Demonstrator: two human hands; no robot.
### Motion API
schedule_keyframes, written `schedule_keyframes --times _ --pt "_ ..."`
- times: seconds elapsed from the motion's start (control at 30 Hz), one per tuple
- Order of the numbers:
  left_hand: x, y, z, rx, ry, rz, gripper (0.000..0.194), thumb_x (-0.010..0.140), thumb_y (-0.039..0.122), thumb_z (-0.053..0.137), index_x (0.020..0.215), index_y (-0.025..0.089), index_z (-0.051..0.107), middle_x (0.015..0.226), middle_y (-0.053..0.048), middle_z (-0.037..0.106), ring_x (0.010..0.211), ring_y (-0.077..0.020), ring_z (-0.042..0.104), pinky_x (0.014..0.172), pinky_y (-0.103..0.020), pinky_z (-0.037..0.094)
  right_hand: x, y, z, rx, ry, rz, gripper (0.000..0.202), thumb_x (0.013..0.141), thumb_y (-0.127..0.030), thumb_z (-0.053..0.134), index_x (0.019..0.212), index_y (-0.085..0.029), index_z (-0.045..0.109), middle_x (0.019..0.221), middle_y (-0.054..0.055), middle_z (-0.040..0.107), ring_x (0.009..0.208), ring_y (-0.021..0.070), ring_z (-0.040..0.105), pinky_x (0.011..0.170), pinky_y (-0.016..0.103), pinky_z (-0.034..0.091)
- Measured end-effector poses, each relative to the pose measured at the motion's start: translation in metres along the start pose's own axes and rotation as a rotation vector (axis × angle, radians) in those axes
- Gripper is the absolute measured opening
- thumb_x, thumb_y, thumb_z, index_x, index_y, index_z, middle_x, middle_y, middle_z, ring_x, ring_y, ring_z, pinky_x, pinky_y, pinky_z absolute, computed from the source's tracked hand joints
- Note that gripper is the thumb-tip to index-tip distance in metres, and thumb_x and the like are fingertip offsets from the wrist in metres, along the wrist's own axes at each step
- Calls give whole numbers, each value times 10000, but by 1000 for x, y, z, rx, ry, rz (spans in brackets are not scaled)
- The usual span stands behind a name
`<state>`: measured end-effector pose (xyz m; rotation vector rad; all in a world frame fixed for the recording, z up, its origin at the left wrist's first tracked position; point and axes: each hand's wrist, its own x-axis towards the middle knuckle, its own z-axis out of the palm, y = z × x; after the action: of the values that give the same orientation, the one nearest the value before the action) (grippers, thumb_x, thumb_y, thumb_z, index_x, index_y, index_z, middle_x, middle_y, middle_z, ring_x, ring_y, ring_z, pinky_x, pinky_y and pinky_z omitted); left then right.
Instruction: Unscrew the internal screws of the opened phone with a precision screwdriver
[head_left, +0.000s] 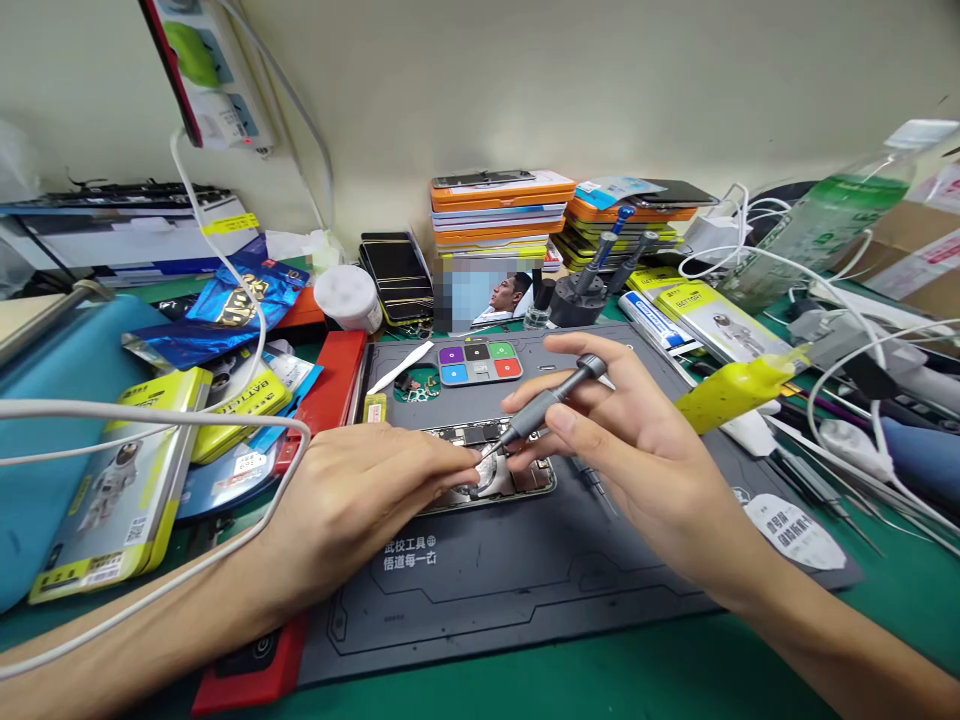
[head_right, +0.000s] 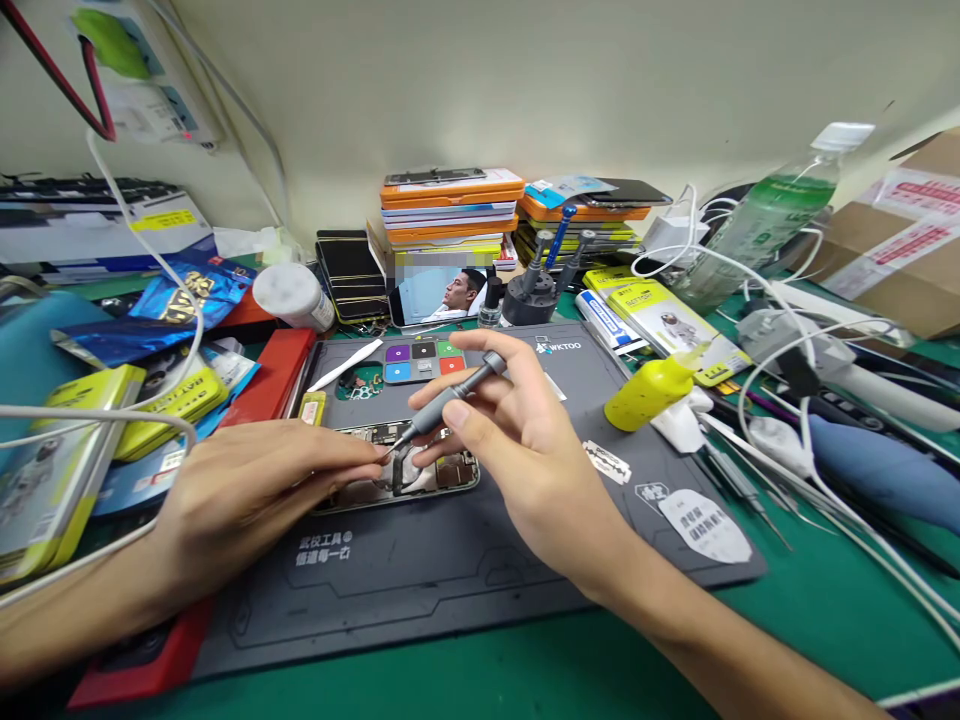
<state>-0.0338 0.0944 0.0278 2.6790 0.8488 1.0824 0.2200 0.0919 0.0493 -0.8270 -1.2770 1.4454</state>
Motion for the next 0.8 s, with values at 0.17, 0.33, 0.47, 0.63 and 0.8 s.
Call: schedule_keyframes --times 0.17,0.33,0.47,0.63,0.8 --pt "0 1 -1 -16 3 10 119 1119 209 647 1161 179 754 1035 11 861 924 -112 826 872 -209 573 0 -1 -1 23 6 43 331 1073 -218 638 1373 -301 525 1074 16 778 834 139 787 796 269 699" --pt "1 2 -1 -24 -1 27 153 1140 208 609 1175 173 754 1036 7 864 937 -106 827 864 -208 569 1 -2 -3 20 12 82 353 1065 -241 643 1389 -304 519 1084 18 789 796 156 802 806 305 682" --pt "2 2 -2 -34 -3 34 171 1145 188 588 1176 162 755 1034 -6 864 942 -117 830 848 -220 574 1 -3 -3 21 15 91 373 1050 -261 670 1391 -306 526 1079 20 791 794 167 800 802 327 671" --pt "2 1 -2 -42 -5 35 152 1133 179 608 1172 164 755 1032 -2 861 945 -118 828 856 -224 572 1 -4 -3 25 21 101 383 1044 -258 669 1395 -308 524 1082 25 789 796 172 786 806 350 666" --pt "3 3 -1 -55 -9 35 120 1095 155 674 1180 153 758 1026 -5 857 933 -116 822 866 -217 557 0 -4 -3 28 17 108 385 1050 -256 664 1405 -306 523 1090 22 785 807 165 787 809 333 663"
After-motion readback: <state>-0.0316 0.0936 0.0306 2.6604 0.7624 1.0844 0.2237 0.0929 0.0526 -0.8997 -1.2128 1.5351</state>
